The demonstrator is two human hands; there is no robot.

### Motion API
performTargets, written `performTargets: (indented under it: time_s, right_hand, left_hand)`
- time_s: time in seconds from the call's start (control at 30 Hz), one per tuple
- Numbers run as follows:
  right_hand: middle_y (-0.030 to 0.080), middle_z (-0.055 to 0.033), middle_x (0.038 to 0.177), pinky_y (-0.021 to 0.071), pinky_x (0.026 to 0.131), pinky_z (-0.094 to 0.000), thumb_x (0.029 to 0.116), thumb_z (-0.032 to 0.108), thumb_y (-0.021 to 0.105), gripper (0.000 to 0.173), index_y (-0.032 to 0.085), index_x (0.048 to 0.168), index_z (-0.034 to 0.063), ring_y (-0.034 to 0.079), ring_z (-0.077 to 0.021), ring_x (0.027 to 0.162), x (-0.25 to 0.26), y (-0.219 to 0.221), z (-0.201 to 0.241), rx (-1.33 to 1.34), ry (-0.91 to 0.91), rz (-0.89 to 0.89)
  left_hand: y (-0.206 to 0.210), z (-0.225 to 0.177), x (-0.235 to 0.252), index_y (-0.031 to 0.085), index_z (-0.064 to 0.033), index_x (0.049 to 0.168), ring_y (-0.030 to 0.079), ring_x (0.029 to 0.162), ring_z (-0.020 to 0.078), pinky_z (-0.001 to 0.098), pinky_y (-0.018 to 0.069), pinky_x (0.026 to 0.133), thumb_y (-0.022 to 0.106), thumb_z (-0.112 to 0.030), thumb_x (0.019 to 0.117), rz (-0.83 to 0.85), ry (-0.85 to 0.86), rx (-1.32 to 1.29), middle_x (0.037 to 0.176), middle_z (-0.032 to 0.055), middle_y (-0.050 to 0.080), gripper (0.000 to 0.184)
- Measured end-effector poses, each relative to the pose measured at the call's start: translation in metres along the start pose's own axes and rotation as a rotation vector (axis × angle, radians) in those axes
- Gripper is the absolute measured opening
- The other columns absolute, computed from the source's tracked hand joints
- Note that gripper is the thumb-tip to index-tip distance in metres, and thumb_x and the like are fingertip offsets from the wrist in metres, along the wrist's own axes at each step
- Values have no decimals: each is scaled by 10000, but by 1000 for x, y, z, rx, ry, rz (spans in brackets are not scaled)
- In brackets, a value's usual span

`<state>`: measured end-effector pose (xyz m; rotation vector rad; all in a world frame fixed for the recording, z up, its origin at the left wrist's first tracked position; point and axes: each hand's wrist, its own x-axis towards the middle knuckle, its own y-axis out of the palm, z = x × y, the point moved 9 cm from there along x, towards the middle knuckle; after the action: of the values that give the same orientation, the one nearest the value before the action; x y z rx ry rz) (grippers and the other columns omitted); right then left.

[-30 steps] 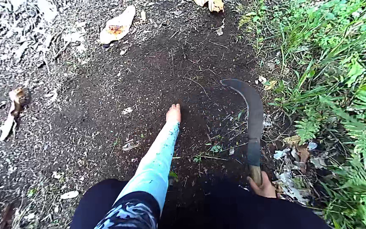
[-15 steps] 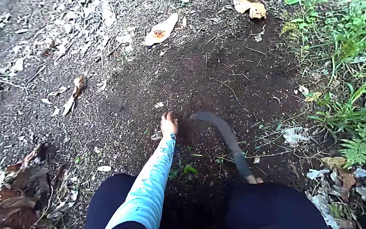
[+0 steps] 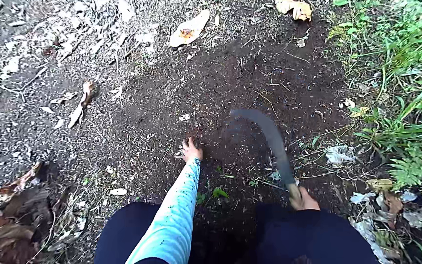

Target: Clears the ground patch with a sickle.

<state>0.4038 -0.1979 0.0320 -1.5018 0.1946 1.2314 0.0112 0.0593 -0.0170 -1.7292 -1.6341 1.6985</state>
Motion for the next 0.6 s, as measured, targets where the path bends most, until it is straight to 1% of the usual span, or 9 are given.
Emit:
performTargets:
  time_s: [0.03, 0.1, 0.17, 0.2, 0.27, 0.37, 0.47, 0.53, 0.6]
  right_hand:
    - [671, -325, 1162, 548, 897, -606, 1010, 162, 643, 623, 361, 1536, -17, 704, -452, 986, 6, -15, 17, 111, -33, -63]
    - [654, -259, 1053, 579, 720, -487, 1011, 131, 620, 669, 270, 1567, 6, 683, -324, 752, 26, -31, 59, 355, -61, -145]
    - [638, -227, 1067, 581, 701, -427, 1013, 105, 601, 687, 225, 1583, 29, 677, -270, 738, 50, -29, 89, 442, -50, -142]
    - [647, -244, 1114, 588, 753, -444, 1009, 99, 603, 689, 232, 1584, 19, 699, -294, 806, 58, -20, 91, 354, -49, -97]
    - [626, -306, 1300, 551, 970, -553, 995, 132, 640, 712, 263, 1587, 13, 694, -403, 1095, 61, 15, 68, 36, -60, 87]
    - [633, -318, 1306, 478, 1044, -629, 946, 170, 712, 694, 391, 1542, 20, 635, -471, 1204, 51, 45, 8, -98, -106, 101]
    - [652, -336, 1233, 512, 980, -627, 964, 147, 699, 653, 407, 1529, -2, 673, -471, 1101, 40, 13, 11, 45, -86, -6]
    - [652, -303, 1111, 568, 795, -533, 1005, 110, 634, 660, 302, 1565, 2, 689, -381, 846, 45, -12, 55, 264, -70, -71]
    - [631, -255, 1106, 571, 719, -454, 1011, 83, 604, 692, 234, 1594, 40, 665, -297, 761, 57, -16, 101, 438, -56, -101]
  left_hand:
    - [1, 1, 0, 329, -181, 1615, 290, 1509, 466, 699, 317, 1131, 673, -193, 957, 7, -1, 5, 1692, 223, 177, 742]
    - [2, 4, 0, 331, -174, 1615, 281, 1510, 474, 707, 289, 1142, 687, -178, 945, 10, -5, 9, 1695, 227, 164, 758]
    - [3, 0, -1, 330, -175, 1614, 303, 1497, 476, 695, 333, 1122, 690, -174, 941, 18, 4, 20, 1691, 225, 177, 763]
    - [2, -3, -2, 325, -186, 1616, 303, 1499, 469, 681, 355, 1116, 684, -172, 944, 25, 9, 27, 1692, 215, 179, 762]
    - [-3, -3, -5, 317, -203, 1620, 291, 1513, 448, 678, 356, 1117, 681, -176, 946, 30, 11, 36, 1699, 198, 174, 767]
    - [-18, 5, -5, 307, -211, 1625, 292, 1517, 437, 676, 334, 1133, 680, -177, 947, 20, -19, 21, 1701, 190, 174, 774]
    - [-25, 29, -4, 336, -214, 1612, 251, 1530, 447, 710, 335, 1109, 701, -171, 935, -26, -81, 3, 1698, 198, 178, 770]
    - [-32, 42, -4, 350, -211, 1607, 190, 1549, 460, 751, 295, 1107, 712, -174, 935, -50, -135, -1, 1705, 198, 149, 765]
    - [-37, 57, -2, 326, -207, 1618, 189, 1542, 479, 768, 299, 1088, 739, -193, 919, -60, -208, -17, 1704, 210, 141, 812]
